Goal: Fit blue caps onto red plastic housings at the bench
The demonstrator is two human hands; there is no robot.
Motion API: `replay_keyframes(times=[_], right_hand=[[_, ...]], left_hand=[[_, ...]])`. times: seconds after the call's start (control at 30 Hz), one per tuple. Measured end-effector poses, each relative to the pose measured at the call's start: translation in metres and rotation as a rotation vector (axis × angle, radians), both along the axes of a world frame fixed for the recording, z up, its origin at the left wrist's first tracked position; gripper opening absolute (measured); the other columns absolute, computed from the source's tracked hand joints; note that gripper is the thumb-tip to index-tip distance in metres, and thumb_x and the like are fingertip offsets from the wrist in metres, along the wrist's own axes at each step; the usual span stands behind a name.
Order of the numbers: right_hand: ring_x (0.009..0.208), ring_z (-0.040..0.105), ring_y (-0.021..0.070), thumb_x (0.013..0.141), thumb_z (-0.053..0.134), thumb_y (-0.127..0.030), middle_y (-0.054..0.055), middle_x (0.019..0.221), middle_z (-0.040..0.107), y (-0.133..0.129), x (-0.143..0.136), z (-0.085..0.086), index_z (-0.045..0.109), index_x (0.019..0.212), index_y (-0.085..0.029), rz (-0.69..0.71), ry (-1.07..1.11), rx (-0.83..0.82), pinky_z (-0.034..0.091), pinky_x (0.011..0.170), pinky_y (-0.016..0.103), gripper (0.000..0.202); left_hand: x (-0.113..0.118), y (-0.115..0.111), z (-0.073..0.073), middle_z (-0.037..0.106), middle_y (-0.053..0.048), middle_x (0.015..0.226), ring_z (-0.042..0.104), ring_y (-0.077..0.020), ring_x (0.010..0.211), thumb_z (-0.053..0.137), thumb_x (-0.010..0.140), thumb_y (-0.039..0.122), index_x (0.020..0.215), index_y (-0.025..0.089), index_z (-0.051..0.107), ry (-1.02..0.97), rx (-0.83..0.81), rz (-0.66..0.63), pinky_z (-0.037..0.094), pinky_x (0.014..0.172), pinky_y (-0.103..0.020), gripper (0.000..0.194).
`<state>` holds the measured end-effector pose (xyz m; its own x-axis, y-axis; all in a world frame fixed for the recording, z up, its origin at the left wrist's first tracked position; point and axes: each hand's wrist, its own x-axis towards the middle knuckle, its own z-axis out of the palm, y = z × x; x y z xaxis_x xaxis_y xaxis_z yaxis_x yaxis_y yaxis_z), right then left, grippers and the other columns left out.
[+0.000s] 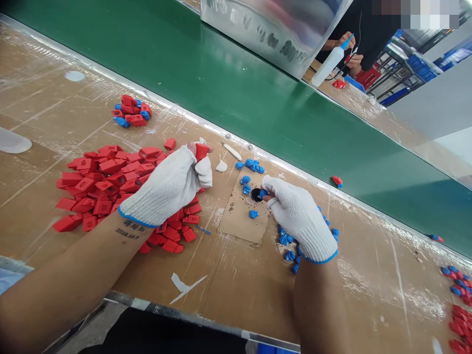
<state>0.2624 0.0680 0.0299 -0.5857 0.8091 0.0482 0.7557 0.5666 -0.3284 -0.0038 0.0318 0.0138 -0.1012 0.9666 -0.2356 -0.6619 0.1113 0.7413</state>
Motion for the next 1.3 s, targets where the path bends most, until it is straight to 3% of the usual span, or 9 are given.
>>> replay_keyframes(times=[0.33, 0.67, 0.83, 1.0, 1.07, 1.13, 1.3], right_hand=[[0.07, 0.062, 0.0173, 0.092, 0.05, -0.012, 0.0, 0.082, 0.069, 0.0, -0.011, 0.004, 0.055, 0.087, -0.024, 0.024, -0.044, 0.005, 0.041, 0.065, 0.028, 0.014], [0.066, 0.054, 0.0159, 0.091, 0.051, -0.012, -0.001, 0.073, 0.06, -0.001, -0.014, 0.0, 0.051, 0.082, -0.024, 0.05, -0.061, 0.075, 0.034, 0.06, 0.029, 0.015], [0.068, 0.06, 0.017, 0.088, 0.052, -0.009, -0.001, 0.077, 0.064, -0.002, -0.007, 0.003, 0.058, 0.089, -0.025, 0.035, -0.019, 0.046, 0.042, 0.063, 0.03, 0.017], [0.088, 0.076, 0.0236, 0.095, 0.064, -0.015, 0.003, 0.098, 0.077, -0.01, 0.009, 0.015, 0.071, 0.112, -0.027, -0.067, 0.298, 0.042, 0.061, 0.079, 0.039, 0.022], [0.099, 0.077, 0.0255, 0.095, 0.071, -0.018, 0.003, 0.105, 0.078, -0.016, 0.011, 0.02, 0.072, 0.113, -0.031, -0.112, 0.47, 0.099, 0.064, 0.086, 0.043, 0.022], [0.106, 0.076, 0.0255, 0.095, 0.074, -0.016, 0.002, 0.109, 0.077, -0.021, 0.009, 0.022, 0.071, 0.112, -0.034, -0.103, 0.633, 0.116, 0.064, 0.091, 0.045, 0.024], [0.102, 0.077, 0.0216, 0.091, 0.075, -0.008, -0.001, 0.104, 0.075, -0.03, -0.005, 0.025, 0.069, 0.109, -0.032, -0.031, 0.884, 0.061, 0.067, 0.085, 0.04, 0.03]], left_hand=[[-0.002, 0.001, -0.008, 0.053, 0.002, 0.064, 0.052, -0.0095, 0.059, 0.045, 0.113, 0.024, 0.073, 0.021, 0.05, 0.049, 0.072, 0.001, 0.048, 0.059, -0.023, 0.041], [-0.002, 0.001, -0.013, 0.057, 0.001, 0.068, 0.056, -0.0114, 0.061, 0.058, 0.108, 0.03, 0.077, 0.021, 0.052, 0.062, 0.071, 0.004, 0.051, 0.06, -0.023, 0.033], [-0.004, 0.001, -0.014, 0.059, 0.0, 0.069, 0.056, -0.0101, 0.062, 0.058, 0.107, 0.027, 0.079, 0.019, 0.057, 0.079, 0.091, -0.018, 0.05, 0.06, -0.022, 0.029], [-0.002, -0.004, -0.012, 0.071, -0.003, 0.082, 0.062, -0.0101, 0.066, 0.067, 0.1, 0.027, 0.091, 0.018, 0.067, 0.223, 0.186, -0.073, 0.051, 0.063, -0.021, 0.012], [0.003, -0.009, -0.009, 0.073, -0.003, 0.085, 0.065, -0.0118, 0.07, 0.071, 0.094, 0.022, 0.096, 0.018, 0.068, 0.244, 0.212, -0.119, 0.053, 0.065, -0.023, 0.006], [0.008, -0.015, -0.004, 0.072, -0.003, 0.085, 0.065, -0.0132, 0.075, 0.075, 0.088, 0.018, 0.096, 0.018, 0.068, 0.253, 0.237, -0.182, 0.053, 0.068, -0.024, 0.011], [0.019, -0.028, 0.006, 0.066, 0.001, 0.084, 0.06, -0.0116, 0.077, 0.07, 0.085, 0.01, 0.089, 0.018, 0.064, 0.317, 0.287, -0.301, 0.052, 0.073, -0.025, 0.011]])
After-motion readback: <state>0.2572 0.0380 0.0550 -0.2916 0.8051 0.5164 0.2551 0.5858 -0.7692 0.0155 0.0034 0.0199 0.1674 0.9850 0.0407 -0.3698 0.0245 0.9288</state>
